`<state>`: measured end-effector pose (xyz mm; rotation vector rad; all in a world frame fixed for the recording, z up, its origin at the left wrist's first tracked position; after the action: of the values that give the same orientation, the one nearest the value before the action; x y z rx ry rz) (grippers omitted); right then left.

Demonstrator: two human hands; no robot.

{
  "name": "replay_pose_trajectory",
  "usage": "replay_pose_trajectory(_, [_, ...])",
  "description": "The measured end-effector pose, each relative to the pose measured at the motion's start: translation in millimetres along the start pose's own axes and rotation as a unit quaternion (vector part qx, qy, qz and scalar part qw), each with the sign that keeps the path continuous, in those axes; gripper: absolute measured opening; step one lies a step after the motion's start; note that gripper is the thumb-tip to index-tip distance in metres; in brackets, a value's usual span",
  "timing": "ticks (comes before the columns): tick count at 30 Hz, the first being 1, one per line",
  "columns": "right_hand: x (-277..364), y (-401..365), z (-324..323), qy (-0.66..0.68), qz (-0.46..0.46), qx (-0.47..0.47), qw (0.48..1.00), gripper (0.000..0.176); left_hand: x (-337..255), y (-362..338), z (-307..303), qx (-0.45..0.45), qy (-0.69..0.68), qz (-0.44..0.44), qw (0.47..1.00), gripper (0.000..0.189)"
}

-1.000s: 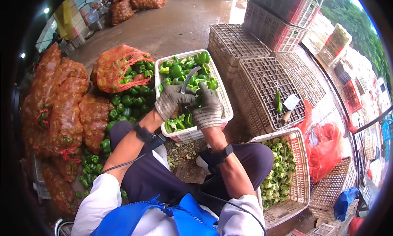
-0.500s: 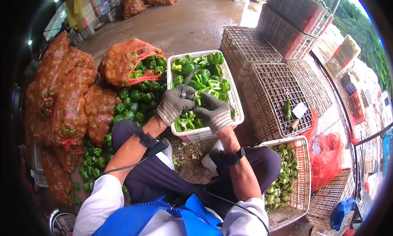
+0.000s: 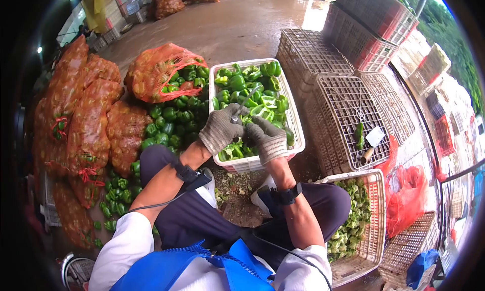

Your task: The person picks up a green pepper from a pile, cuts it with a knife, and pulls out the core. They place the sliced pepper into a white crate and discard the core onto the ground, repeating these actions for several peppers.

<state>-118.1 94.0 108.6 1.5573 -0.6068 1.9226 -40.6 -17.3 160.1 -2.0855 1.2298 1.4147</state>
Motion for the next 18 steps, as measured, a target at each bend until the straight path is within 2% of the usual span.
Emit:
replay_pose_trajectory(1, [2.7, -1.4, 1.8, -0.015, 0.005, -0.007, 1.000, 0.034, -2.5, -0.4, -0.4, -0.038, 0.072, 0.025, 0.996, 0.035])
replay_pose_trajectory(2, [6.1, 0.5, -0.3, -0.084, -0.041, -0.023, 0.995, 0.032, -11.7, -4.5, 0.2, -0.045, 0.090, 0.055, 0.993, 0.032])
replay_pose_trajectory(4, [-1.7, -0.1, -2.9, -0.096, -0.003, -0.049, 0.994, 0.030, -13.3, -8.7, 9.0, -0.061, 0.075, 0.091, 0.991, 0.031])
replay_pose_trajectory(6, [-26.3, 15.9, -28.7, -0.182, -0.075, -0.114, 0.974, 0.032, -17.4, -10.5, 11.6, -0.072, 0.150, 0.099, 0.981, 0.025])
replay_pose_trajectory(8, [-33.2, 19.7, -45.9, -0.348, -0.006, -0.169, 0.922, 0.025, -20.8, -13.0, 25.0, -0.092, 0.173, 0.193, 0.961, 0.022])
replay_pose_trajectory(9, [-30.9, 29.4, -36.0, -0.632, -0.024, -0.089, 0.769, 0.019, -25.2, -14.6, 30.6, -0.093, 0.178, 0.226, 0.953, 0.021])
replay_pose_trajectory(10, [-40.5, 38.1, -31.0, -0.846, -0.049, -0.009, 0.530, 0.014, -28.4, -20.5, 33.8, -0.091, 0.182, 0.261, 0.944, 0.020])
replay_pose_trajectory(12, [-101.5, 62.3, -74.0, -0.827, -0.160, 0.123, 0.526, 0.010, -46.7, -33.7, 28.7, -0.040, 0.160, 0.289, 0.943, 0.019])
replay_pose_trajectory(13, [-14.0, -11.5, -17.1, -0.682, -0.398, 0.036, 0.613, 0.009, -47.2, -30.6, 30.9, -0.005, 0.216, 0.226, 0.950, 0.022])
replay_pose_trajectory(14, [-33.8, 21.2, -51.5, -0.630, -0.225, 0.033, 0.743, 0.009, -40.5, -27.8, 34.8, 0.031, 0.267, 0.160, 0.950, 0.026])
replay_pose_trajectory(15, [-56.9, 42.2, -88.9, -0.565, -0.050, -0.013, 0.823, 0.013, -42.3, -27.3, 26.2, -0.015, 0.150, 0.194, 0.969, 0.030])
replay_pose_trajectory(16, [-54.2, 45.6, -103.0, -0.223, 0.026, -0.064, 0.972, 0.017, -37.4, -21.0, 21.3, -0.020, 0.111, 0.161, 0.980, 0.030])
replay_pose_trajectory(17, [-50.3, 41.8, -95.4, 0.150, 0.106, -0.106, 0.977, 0.021, -42.1, -17.2, 6.9, -0.019, 0.118, 0.138, 0.983, 0.029])
replay_pose_trajectory(18, [-22.0, 41.4, -112.7, 0.139, 0.075, -0.090, 0.983, 0.023, -43.6, -11.9, -10.6, -0.019, 0.125, 0.114, 0.985, 0.028])
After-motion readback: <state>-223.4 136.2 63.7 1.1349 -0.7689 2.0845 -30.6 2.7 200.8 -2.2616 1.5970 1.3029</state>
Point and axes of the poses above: each hand's wrist, its own y-axis towards the middle knuckle, its own z-axis out of the palm, x = y × z, the point moved 9 cm from there along y, towards the middle knuckle, and after that the axes turned 5 degrees about -z, right-handed, at the moved point
